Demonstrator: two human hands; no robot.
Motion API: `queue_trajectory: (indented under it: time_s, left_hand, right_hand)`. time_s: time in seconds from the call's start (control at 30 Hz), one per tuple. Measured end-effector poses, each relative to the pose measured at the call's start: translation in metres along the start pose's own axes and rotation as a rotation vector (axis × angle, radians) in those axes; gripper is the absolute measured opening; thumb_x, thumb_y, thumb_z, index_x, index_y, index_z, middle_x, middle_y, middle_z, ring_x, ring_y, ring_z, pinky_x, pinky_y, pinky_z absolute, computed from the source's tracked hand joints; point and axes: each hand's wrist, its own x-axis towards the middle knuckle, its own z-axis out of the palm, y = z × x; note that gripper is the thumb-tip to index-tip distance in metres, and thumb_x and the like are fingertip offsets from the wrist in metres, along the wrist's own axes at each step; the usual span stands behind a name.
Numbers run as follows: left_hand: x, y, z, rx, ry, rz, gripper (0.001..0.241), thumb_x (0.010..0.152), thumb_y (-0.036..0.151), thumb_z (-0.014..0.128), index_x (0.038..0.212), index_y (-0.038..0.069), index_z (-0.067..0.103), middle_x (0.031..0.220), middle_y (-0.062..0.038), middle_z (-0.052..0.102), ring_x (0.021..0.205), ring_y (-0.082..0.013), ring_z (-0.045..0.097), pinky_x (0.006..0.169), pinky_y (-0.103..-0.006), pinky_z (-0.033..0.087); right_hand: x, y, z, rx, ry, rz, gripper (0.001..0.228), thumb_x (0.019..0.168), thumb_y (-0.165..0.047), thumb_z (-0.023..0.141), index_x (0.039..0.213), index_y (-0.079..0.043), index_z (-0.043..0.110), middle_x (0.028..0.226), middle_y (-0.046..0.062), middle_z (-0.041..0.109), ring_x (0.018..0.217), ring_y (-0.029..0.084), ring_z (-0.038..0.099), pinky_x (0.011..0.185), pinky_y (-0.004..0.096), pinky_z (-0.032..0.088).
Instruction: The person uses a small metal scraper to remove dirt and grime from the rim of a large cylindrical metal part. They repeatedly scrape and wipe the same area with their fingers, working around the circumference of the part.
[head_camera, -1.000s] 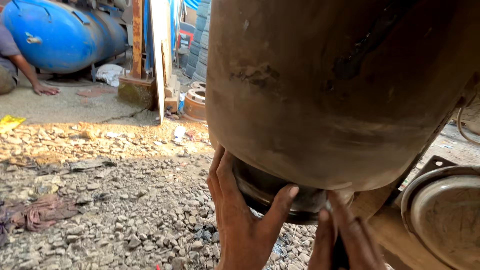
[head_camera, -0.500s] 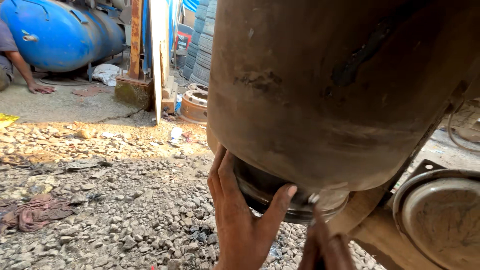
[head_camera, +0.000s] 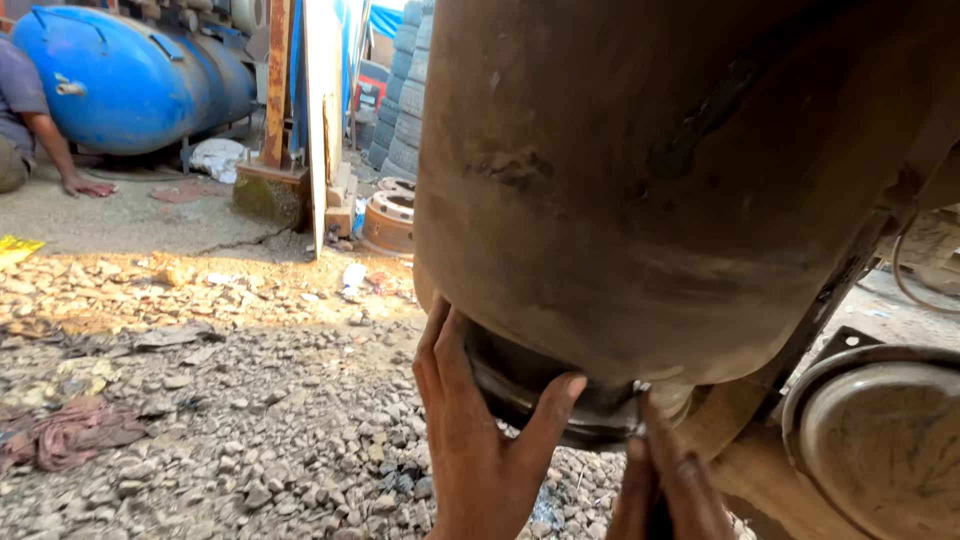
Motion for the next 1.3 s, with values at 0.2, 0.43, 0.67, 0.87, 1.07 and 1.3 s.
queue_trajectory:
  time_s: [0.2,0.43,0.67,0.87,1.07,1.3]
  left_hand:
    - [-0.005,-0.001,0.002,-0.032,0.012,0.015,0.094,0.085,0.032,0.084,0.152,-0.008,0.031,0.158,-0.030,0.032,0.148,-0.0447,0.034,0.116,-0.0556,0.034]
    - [-0.003,-0.001,0.003,0.014,-0.008,0.026,0.095,0.086,0.029,0.084,0.153,-0.009,0.029,0.158,-0.032,0.030,0.149,-0.0471,0.031,0.116,-0.0576,0.031]
    - [-0.010,-0.006,0.008,-0.015,0.006,0.046,0.092,0.089,0.027,0.082,0.155,-0.007,0.028,0.160,-0.031,0.028,0.150,-0.0464,0.029,0.118,-0.0570,0.031]
    - [-0.014,-0.004,0.012,0.015,-0.006,-0.003,0.095,0.087,0.030,0.082,0.156,-0.006,0.027,0.160,-0.029,0.028,0.149,-0.0438,0.030,0.118,-0.0576,0.031]
    - [-0.010,-0.002,0.011,0.029,-0.047,-0.014,0.106,0.082,0.034,0.086,0.156,-0.007,0.021,0.161,-0.032,0.021,0.150,-0.0464,0.023,0.116,-0.0575,0.030]
    - [-0.012,-0.009,0.011,0.027,-0.002,0.025,0.102,0.083,0.035,0.086,0.155,-0.007,0.027,0.159,-0.031,0.027,0.149,-0.0450,0.028,0.117,-0.0570,0.031]
  right_hand:
    - [0.010,-0.020,-0.009,0.019,0.015,-0.165,0.030,0.103,-0.005,0.061,0.132,-0.004,0.068,0.110,0.022,0.075,0.102,0.025,0.078,0.084,0.033,0.063]
    - [0.018,-0.017,-0.013,-0.015,-0.050,0.055,0.034,0.100,-0.007,0.062,0.134,-0.005,0.069,0.107,0.022,0.077,0.086,0.023,0.077,0.069,0.034,0.059]
    - [0.009,0.000,-0.013,-0.014,-0.039,-0.013,0.035,0.100,-0.007,0.062,0.135,-0.007,0.070,0.102,0.021,0.078,0.074,0.020,0.075,0.062,0.033,0.057]
    - [0.005,0.000,-0.023,-0.069,-0.021,-0.168,0.032,0.102,-0.009,0.060,0.133,-0.005,0.067,0.111,0.026,0.074,0.096,0.028,0.072,0.078,0.038,0.058]
    - [0.018,-0.018,-0.022,-0.225,-0.184,0.375,0.038,0.103,-0.016,0.061,0.141,-0.019,0.064,0.099,0.022,0.076,0.077,0.031,0.078,0.064,0.040,0.060]
    - [0.010,-0.023,-0.010,-0.075,0.008,-0.176,0.033,0.104,-0.016,0.062,0.135,-0.008,0.067,0.101,0.018,0.074,0.096,0.023,0.077,0.072,0.034,0.064]
